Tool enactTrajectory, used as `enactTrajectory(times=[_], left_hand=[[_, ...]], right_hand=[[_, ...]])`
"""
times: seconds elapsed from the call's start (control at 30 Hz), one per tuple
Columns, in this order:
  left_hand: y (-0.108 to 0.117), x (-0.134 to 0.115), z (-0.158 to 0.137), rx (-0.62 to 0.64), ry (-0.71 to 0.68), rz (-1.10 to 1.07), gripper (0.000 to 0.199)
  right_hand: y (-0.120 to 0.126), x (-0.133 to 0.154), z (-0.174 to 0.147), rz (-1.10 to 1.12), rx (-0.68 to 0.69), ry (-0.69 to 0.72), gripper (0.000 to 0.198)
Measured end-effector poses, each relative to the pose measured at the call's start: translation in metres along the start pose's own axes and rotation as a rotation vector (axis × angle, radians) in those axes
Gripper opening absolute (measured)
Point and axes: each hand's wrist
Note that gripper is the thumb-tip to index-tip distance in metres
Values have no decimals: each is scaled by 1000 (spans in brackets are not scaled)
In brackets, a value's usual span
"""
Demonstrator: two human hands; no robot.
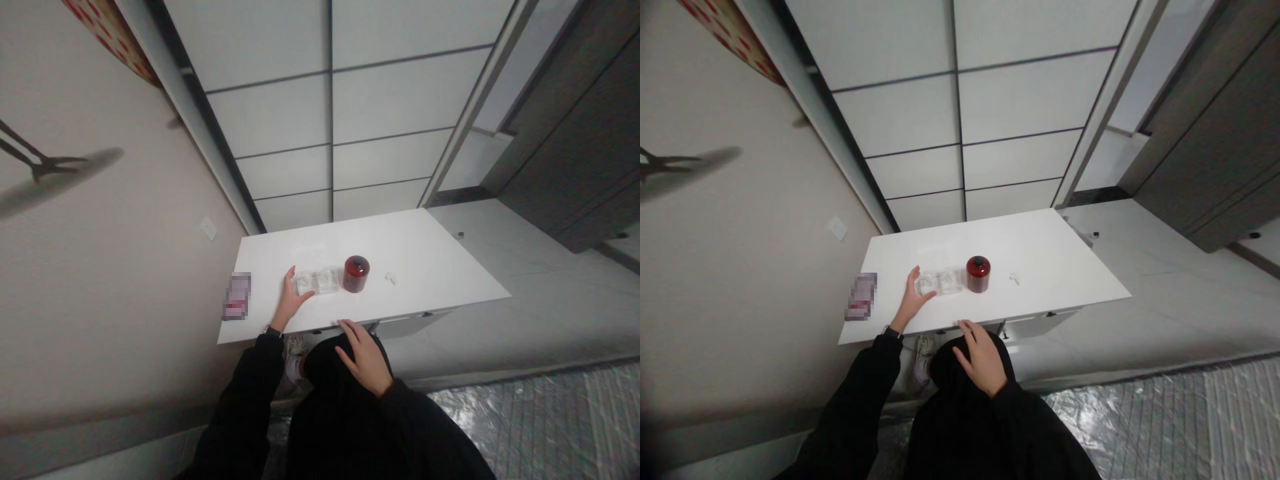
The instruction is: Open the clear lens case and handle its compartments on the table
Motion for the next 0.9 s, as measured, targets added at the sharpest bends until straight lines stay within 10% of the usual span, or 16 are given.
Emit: enactTrajectory(times=[0.3, 0.9], left_hand=[[7, -1, 10, 166, -85, -69, 75], [6, -13, 11, 150, -191, -25, 53]], right_hand=[[-2, -4, 120, 33, 44, 15, 61], [-14, -3, 122, 269, -155, -145, 47]])
Point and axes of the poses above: each hand's wrist, its own z-axis towards the middle knuckle, its own y-axis out of the back of the hand, x = y × z, and after that the axes turned 15 degrees about x, right-handed
